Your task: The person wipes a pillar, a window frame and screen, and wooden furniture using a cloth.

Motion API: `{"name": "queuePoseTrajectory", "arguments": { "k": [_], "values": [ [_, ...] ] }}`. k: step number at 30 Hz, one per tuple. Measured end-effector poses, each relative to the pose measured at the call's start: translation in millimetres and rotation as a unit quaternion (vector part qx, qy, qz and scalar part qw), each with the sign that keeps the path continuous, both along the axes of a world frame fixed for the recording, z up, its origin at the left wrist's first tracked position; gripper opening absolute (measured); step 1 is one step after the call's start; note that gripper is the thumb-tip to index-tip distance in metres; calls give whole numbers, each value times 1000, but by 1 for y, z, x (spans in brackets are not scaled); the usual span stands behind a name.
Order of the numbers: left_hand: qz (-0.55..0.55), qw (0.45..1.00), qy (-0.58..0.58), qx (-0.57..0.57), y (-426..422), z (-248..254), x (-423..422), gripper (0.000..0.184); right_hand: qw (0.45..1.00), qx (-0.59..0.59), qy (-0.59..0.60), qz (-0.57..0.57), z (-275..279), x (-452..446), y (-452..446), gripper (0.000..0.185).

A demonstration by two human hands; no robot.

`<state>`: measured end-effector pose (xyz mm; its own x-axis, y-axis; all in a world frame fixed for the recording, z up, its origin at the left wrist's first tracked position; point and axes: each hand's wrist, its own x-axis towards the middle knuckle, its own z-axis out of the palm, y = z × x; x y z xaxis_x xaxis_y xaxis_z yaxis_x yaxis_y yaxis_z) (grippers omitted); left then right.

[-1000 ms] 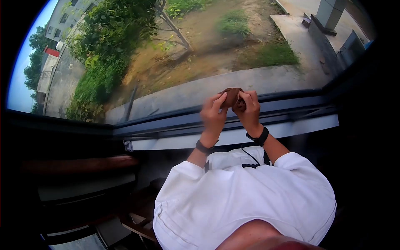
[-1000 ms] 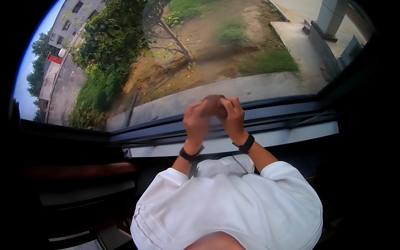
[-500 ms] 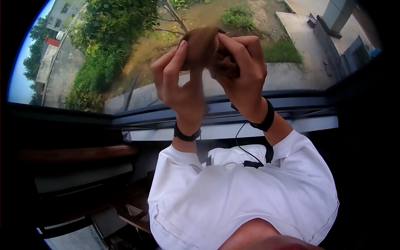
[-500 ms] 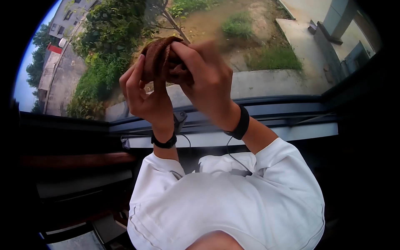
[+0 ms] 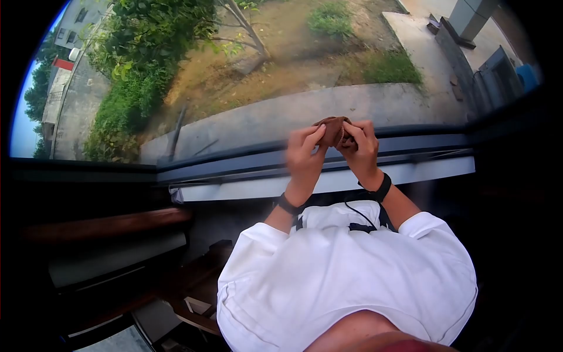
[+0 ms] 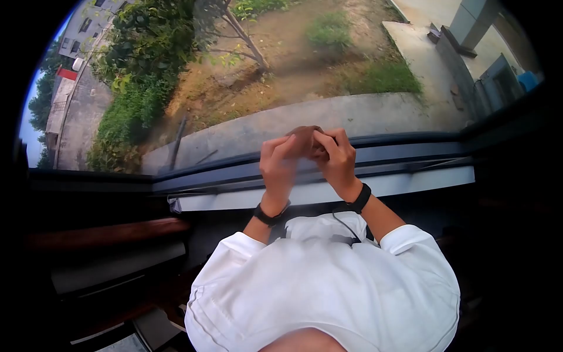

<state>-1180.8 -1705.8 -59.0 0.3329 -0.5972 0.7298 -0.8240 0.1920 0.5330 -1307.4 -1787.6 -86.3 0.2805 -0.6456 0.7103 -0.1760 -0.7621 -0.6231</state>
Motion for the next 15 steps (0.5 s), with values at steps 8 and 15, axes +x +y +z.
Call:
{"name": "queuePoseTrajectory", "arguments": {
  "k": [8,15],
  "values": [
    [38,960,34,274,58,-118,28,44,956,165,240,39,-85,14,49,45],
    [55,953,103,280,64,-110,41,43,946,166,275,37,-89,38,54,42]
  ]
}}
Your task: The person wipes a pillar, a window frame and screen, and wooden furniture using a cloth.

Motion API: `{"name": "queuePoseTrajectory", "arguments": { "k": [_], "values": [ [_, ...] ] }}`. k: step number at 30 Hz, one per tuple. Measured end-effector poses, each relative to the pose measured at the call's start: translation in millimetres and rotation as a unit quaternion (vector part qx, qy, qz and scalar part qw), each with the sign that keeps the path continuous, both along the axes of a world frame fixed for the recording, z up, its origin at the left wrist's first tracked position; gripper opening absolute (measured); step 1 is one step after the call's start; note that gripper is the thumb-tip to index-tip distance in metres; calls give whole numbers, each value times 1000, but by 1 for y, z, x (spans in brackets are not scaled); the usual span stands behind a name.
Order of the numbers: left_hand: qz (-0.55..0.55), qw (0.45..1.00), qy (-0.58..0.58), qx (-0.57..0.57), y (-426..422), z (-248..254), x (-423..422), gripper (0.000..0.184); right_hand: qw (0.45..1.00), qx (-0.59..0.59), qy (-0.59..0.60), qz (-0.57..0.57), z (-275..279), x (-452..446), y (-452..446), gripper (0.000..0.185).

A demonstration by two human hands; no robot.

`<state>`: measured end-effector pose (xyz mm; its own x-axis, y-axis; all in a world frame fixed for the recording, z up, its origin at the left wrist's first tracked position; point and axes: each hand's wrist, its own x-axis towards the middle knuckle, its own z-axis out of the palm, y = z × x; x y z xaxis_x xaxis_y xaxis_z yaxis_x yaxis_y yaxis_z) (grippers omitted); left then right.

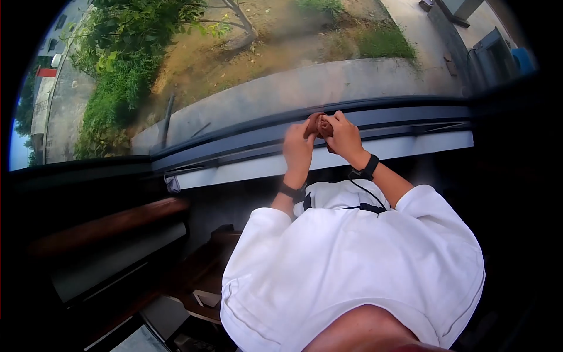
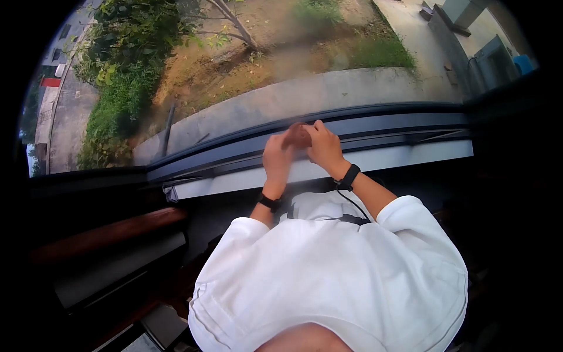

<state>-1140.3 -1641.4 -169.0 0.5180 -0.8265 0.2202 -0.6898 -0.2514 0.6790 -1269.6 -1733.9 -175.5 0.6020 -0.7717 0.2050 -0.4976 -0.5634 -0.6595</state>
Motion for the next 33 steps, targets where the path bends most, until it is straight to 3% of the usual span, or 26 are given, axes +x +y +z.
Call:
{"name": "queuePoseTrajectory", "arguments": {
  "k": [7,12,18,24,33],
  "values": [
    [-67,997,-25,-28,-42,-11,-34,40,993,17,47,-106,3,-43,-17,42],
    [-118,992,17,-32,-51,-9,-55,37,983,24,98,-156,14,-69,-15,39],
    [-129,991,31,37,-14,-1,-31,37,989,33,90,-111,8,-54,14,34],
    [-66,996,37,49,28,-5,14,36,996,34,62,-46,1,-1,40,34],
    [-74,996,13,50,-2,-2,13,35,993,72,59,-77,13,1,18,35]
  ]
}}
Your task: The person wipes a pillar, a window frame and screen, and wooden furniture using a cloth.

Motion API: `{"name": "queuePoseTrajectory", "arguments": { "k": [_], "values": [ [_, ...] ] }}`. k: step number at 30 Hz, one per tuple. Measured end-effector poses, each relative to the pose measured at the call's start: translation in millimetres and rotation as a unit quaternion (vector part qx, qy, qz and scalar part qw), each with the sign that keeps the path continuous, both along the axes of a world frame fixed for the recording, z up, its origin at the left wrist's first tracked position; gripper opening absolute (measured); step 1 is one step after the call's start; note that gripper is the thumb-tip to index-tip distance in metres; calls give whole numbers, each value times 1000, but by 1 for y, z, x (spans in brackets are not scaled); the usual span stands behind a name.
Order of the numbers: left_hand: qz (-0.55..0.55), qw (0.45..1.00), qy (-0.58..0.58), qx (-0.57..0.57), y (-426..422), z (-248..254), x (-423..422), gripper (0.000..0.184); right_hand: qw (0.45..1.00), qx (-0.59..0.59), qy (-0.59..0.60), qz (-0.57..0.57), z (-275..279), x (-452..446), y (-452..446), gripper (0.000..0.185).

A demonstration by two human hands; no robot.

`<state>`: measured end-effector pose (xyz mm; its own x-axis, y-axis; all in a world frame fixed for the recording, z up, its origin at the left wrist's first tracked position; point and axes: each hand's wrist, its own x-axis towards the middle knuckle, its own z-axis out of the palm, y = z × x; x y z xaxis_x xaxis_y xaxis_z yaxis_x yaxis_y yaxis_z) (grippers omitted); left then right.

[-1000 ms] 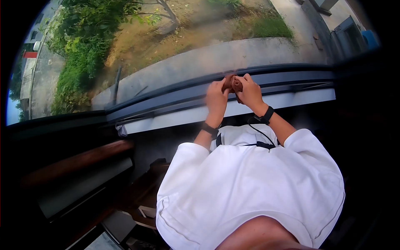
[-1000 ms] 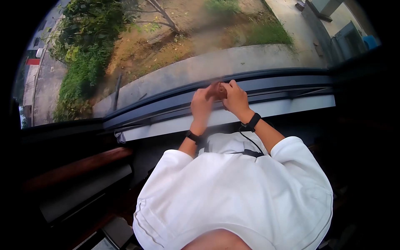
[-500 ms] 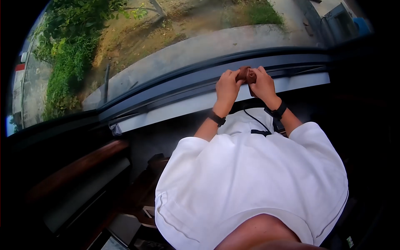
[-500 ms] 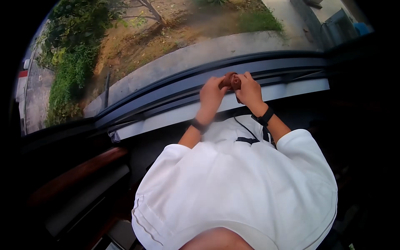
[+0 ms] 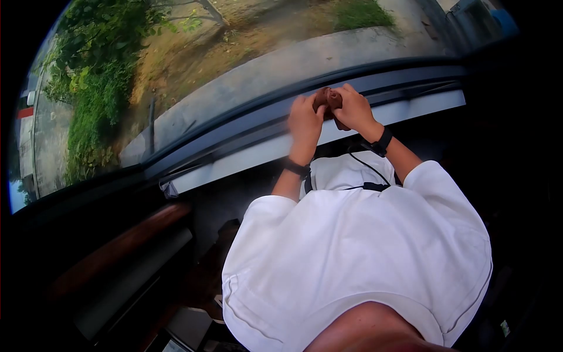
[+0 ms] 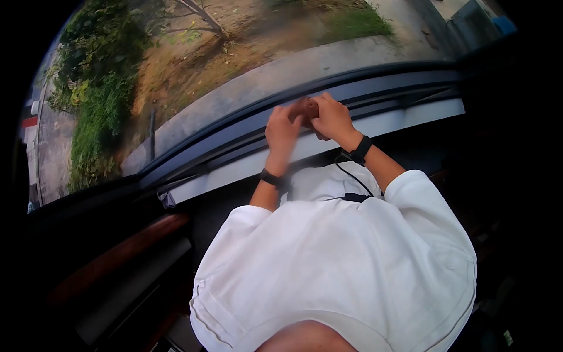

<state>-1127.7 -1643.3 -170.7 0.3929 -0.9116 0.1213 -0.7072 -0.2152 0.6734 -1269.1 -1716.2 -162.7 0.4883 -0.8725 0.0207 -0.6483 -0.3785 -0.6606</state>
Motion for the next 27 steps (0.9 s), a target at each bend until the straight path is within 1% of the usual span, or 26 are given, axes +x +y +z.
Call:
{"name": "queuePoseTrajectory", "arguments": {
  "k": [4,7,8,11,14,18,19,22,27],
  "values": [
    [-46,998,2,-37,-26,-5,-31,32,998,-16,31,-58,1,-33,-11,36],
    [-65,997,-2,-40,-34,-2,-48,31,996,-12,39,-85,0,-49,-11,34],
    [-70,997,14,-10,-34,0,-49,34,994,-28,65,-80,2,-52,-9,36],
    [-68,995,24,67,-22,10,-43,34,994,-65,57,-62,-2,-49,5,38],
    [-39,996,29,78,-1,15,-28,31,997,-69,44,-1,-6,-36,14,41],
    [-10,994,-12,108,6,17,-15,32,996,-74,-2,52,-14,-20,12,41],
    [-2,993,-21,118,5,20,-16,32,996,-69,-6,61,-15,-21,8,38],
    [17,990,-38,132,-7,27,-30,29,994,-56,-26,87,-11,-33,-9,30],
    [16,993,-50,107,-46,29,-80,24,995,-29,-29,95,-10,-82,-52,28]
  ]
}}
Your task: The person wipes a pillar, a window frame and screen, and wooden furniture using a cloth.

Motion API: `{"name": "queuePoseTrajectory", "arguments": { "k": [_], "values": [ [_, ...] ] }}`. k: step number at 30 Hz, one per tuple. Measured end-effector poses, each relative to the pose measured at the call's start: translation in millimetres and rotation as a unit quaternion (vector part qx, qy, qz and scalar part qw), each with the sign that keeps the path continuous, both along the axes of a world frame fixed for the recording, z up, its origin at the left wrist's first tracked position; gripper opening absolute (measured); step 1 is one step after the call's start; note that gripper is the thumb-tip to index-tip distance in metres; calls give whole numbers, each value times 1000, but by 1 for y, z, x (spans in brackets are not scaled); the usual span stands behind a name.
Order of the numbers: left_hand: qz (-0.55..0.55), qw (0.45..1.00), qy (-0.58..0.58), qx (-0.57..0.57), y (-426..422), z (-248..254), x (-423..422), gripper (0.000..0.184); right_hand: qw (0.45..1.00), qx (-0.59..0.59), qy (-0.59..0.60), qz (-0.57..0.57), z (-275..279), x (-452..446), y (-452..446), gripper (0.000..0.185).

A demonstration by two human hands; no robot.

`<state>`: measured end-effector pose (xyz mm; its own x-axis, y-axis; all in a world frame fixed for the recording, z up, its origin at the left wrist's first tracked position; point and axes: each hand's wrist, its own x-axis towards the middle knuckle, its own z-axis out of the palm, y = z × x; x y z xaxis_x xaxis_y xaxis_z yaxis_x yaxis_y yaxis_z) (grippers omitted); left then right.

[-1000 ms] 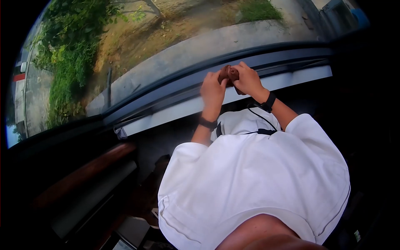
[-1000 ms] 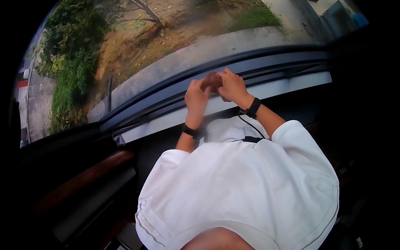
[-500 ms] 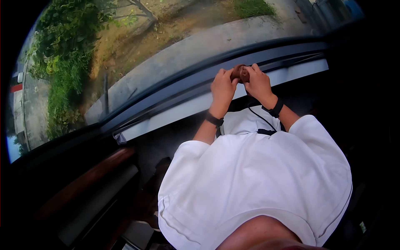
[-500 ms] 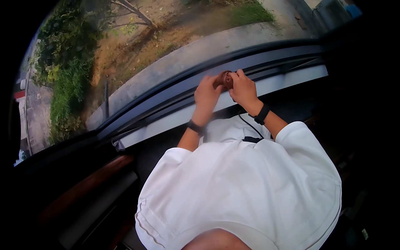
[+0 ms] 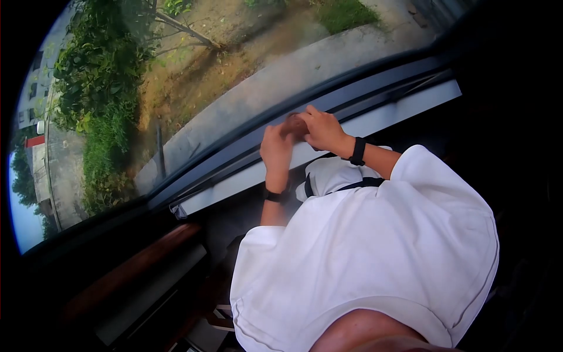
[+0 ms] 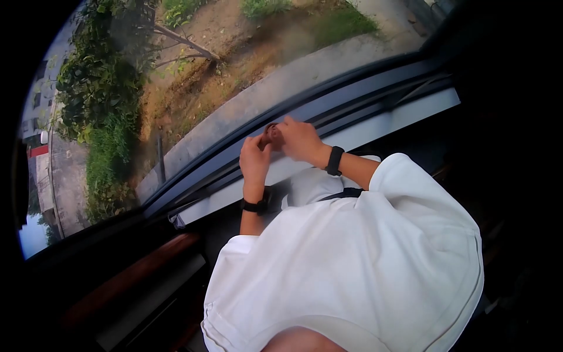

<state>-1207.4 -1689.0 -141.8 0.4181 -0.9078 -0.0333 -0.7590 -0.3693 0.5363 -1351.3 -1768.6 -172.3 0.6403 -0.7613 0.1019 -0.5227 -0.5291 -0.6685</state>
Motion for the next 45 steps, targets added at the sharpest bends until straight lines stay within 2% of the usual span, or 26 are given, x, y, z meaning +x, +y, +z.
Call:
{"name": "queuePoseTrajectory", "arguments": {
  "k": [4,11,19,22,27,30,32,34,38,39,42,45],
  "values": [
    [-30,999,20,0,-46,2,-60,21,1000,14,-2,-9,4,-66,-43,37],
    [-78,996,42,-25,-133,-6,-183,21,994,34,0,-99,10,-193,-114,28],
    [-139,990,31,-15,-222,-17,-307,23,972,60,-8,-226,7,-310,-172,31],
    [-170,984,20,-54,-240,-20,-340,23,961,59,7,-269,2,-339,-181,32],
    [-187,976,-2,-115,-232,-27,-351,32,963,27,-5,-269,-10,-352,-176,35],
    [-165,976,7,-142,-210,-31,-338,35,979,16,-56,-194,-13,-348,-168,44],
    [-131,977,-3,-167,-199,-25,-326,44,984,-1,-86,-154,-2,-335,-164,50],
    [-100,972,-13,-210,-193,-2,-316,48,983,-44,-127,-124,18,-323,-168,52],
    [-70,929,13,-363,-208,59,-317,51,942,-153,-268,-133,72,-303,-183,53],
    [-83,909,-34,-407,-214,73,-320,53,927,-180,-295,-149,82,-301,-188,51],
    [-99,886,-50,-451,-236,81,-330,47,903,-216,-322,-184,84,-300,-200,47],
    [-115,881,-60,-455,-245,68,-332,50,897,-207,-333,-202,57,-297,-210,44]
  ]
}}
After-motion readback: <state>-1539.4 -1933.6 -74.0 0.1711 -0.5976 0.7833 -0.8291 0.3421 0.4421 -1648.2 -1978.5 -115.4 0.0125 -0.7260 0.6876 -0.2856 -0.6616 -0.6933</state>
